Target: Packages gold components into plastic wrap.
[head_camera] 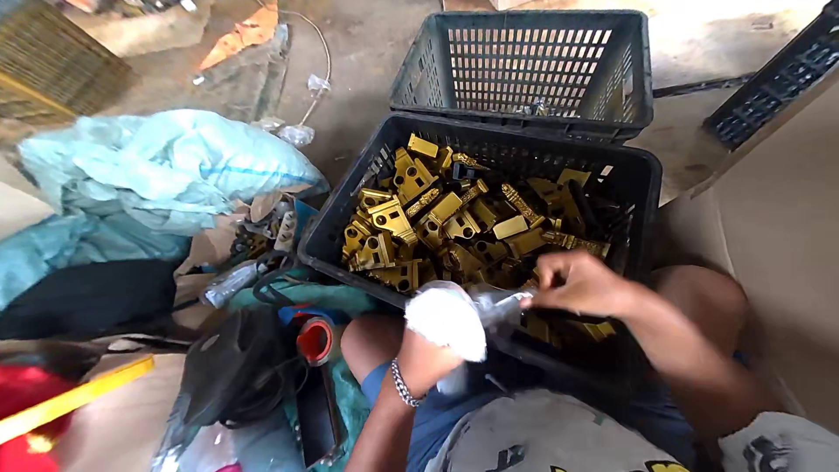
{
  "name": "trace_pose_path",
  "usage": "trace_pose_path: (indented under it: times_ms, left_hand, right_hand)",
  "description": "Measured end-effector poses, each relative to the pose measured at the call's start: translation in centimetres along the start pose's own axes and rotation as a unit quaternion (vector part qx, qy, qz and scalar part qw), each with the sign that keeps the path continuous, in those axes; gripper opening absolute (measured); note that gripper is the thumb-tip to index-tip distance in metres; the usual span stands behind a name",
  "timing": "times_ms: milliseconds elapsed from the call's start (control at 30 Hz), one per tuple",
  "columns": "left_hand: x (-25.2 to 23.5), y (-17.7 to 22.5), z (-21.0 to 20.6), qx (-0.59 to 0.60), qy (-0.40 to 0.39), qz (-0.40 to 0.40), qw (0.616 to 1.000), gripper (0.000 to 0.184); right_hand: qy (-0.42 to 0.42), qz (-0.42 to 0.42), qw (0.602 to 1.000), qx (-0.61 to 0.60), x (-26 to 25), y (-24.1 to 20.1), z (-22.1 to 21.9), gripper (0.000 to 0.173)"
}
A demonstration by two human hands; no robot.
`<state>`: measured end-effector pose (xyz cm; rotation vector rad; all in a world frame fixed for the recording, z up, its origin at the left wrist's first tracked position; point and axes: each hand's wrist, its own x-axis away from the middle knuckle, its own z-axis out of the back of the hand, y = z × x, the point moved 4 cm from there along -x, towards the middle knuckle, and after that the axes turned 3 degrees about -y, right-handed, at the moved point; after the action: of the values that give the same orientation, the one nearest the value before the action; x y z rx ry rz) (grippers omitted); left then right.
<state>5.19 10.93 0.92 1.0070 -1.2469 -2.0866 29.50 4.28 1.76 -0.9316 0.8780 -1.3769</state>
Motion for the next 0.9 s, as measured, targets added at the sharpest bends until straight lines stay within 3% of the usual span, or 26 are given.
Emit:
trace_pose_path:
  times_ms: [67, 133, 167, 233, 333, 400, 467, 500, 567, 600, 667, 767, 800, 833, 900]
  left_hand:
    - [-0.4, -1.0, 1.2, -0.065, 0.078, 0.005, 0.995, 0.033]
    - [-0.9, -0.8, 1.3, -0.036, 0.121, 0.023, 0.992, 0.026]
    - [-1.1, -0.5, 1.2, -0.025, 0.141, 0.030, 0.989, 0.025]
    - [-1.3, 0.1, 1.2, -0.031, 0.186, 0.027, 0.982, 0.030]
    - [-1.1, 0.0, 2.2, -0.060, 0.217, 0.035, 0.974, 0.036]
    - [-1.1, -0.4, 2.4, -0.051, 0.222, 0.076, 0.971, 0.036]
    - [-1.3, -0.7, 2.1, -0.048, 0.213, 0.089, 0.972, 0.037]
    - [-1.4, -0.9, 1.8, -0.045, 0.204, 0.077, 0.975, 0.037]
    - [-1.5, -0.9, 0.9, -0.025, 0.187, 0.056, 0.980, 0.037]
    - [-1.5, -0.8, 0.7, -0.016, 0.182, 0.046, 0.982, 0.035]
    - [-1.7, -0.3, 0.7, -0.010, 0.185, 0.032, 0.982, 0.032]
    - [-1.6, 0.0, 1.6, -0.022, 0.201, 0.042, 0.978, 0.036]
    - [-1.6, 0.0, 1.8, -0.026, 0.201, 0.052, 0.978, 0.038]
    - [-1.6, 0.0, 2.0, -0.032, 0.199, 0.060, 0.978, 0.039]
    - [-1.9, -0.2, 1.9, -0.049, 0.192, 0.058, 0.978, 0.039]
  right_hand:
    - [0.056, -0.132, 0.980, 0.135, -1.4, 3.3, 3.8, 0.032]
    - [0.009, -0.265, 0.921, 0.284, -3.4, 8.2, 5.2, 0.055]
    - [-0.021, -0.293, 0.898, 0.328, -3.9, 10.2, 5.1, 0.055]
    - [-0.034, -0.274, 0.880, 0.385, -4.2, 10.9, 5.0, 0.040]
    - [0.046, -0.220, 0.923, 0.313, -1.7, 7.4, 5.2, 0.039]
    - [0.133, -0.217, 0.957, 0.140, 1.0, 6.8, 4.5, 0.041]
    - [0.210, -0.229, 0.948, -0.073, 2.3, 8.0, 3.4, 0.039]
    - [0.232, -0.248, 0.935, -0.105, 2.3, 8.5, 3.3, 0.045]
    - [0.238, -0.297, 0.925, -0.014, 1.6, 9.0, 3.8, 0.057]
    - [0.226, -0.312, 0.921, 0.061, 1.2, 8.8, 4.2, 0.054]
    - [0.233, -0.284, 0.917, 0.156, 1.2, 7.1, 5.4, 0.038]
    - [0.343, -0.107, 0.929, 0.088, 4.4, 4.4, 7.3, 0.025]
    - [0.363, -0.057, 0.930, 0.013, 5.5, 3.8, 7.7, 0.031]
    - [0.364, -0.025, 0.928, -0.074, 6.3, 3.3, 7.7, 0.049]
    - [0.292, 0.012, 0.934, -0.205, 6.4, 3.2, 6.7, 0.087]
